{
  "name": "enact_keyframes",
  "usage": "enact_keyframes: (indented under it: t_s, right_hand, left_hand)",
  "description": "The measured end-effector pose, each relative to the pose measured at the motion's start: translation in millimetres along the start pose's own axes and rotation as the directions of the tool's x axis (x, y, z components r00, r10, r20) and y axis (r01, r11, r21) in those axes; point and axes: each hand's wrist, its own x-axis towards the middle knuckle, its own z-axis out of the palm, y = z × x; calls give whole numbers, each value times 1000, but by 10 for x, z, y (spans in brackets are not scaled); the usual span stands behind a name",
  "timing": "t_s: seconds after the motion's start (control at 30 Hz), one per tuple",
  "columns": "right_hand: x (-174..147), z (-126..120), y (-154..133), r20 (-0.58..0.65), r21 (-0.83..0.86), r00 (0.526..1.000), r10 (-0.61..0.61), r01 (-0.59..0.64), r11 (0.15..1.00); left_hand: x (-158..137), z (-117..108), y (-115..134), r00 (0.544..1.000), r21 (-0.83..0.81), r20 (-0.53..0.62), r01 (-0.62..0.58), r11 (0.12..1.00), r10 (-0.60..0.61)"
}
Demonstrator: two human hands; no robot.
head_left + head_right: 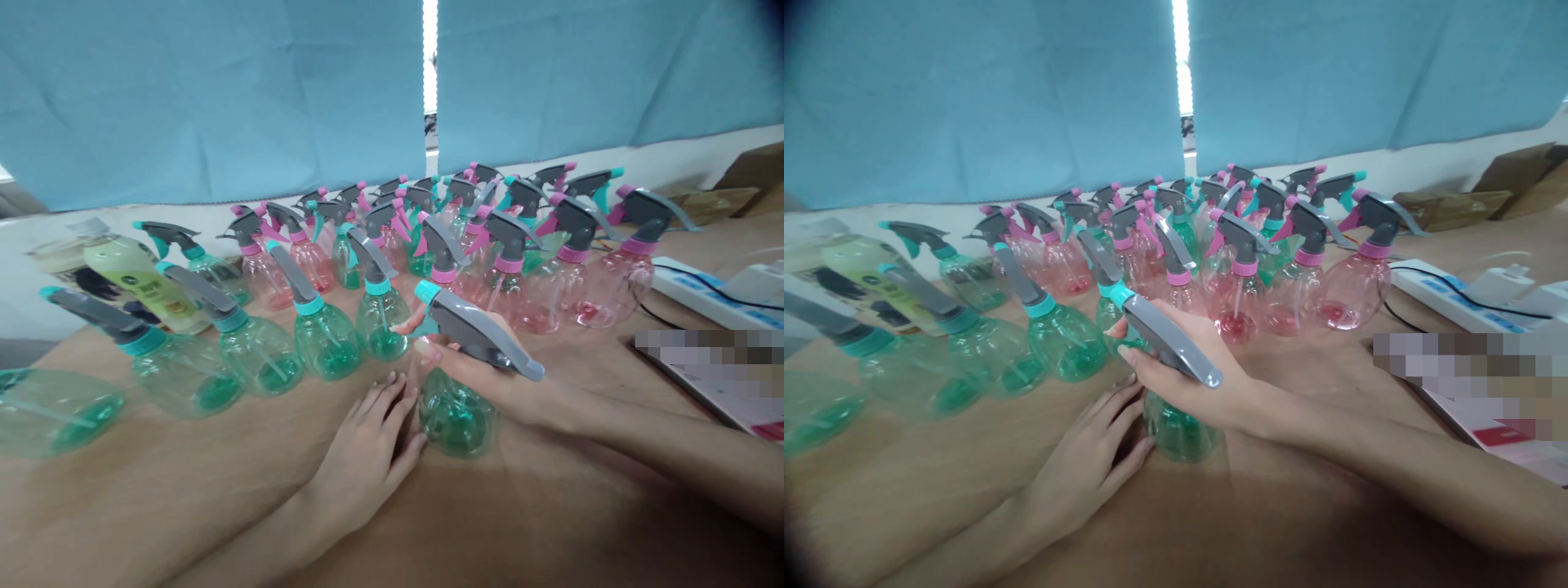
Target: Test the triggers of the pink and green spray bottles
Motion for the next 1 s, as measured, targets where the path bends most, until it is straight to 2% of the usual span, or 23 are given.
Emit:
enact_keyframes:
  t_s: [0.53,0.77,1.0]
  right_hand:
    - [-1,4,-62,-8,-11,999,34,-34,999]
    - [-3,-15,-134,23,49,996,84,-85,995]
    - [8,-22,-88,56,95,997,61,-66,993]
  left_hand:
    - [-5,13,-10,1000,3,-9,-6,1000,7]
    - [-4,-1,-6,1000,14,0,-4,1000,4]
    - [2,-4,0,1000,37,10,-7,999,7]
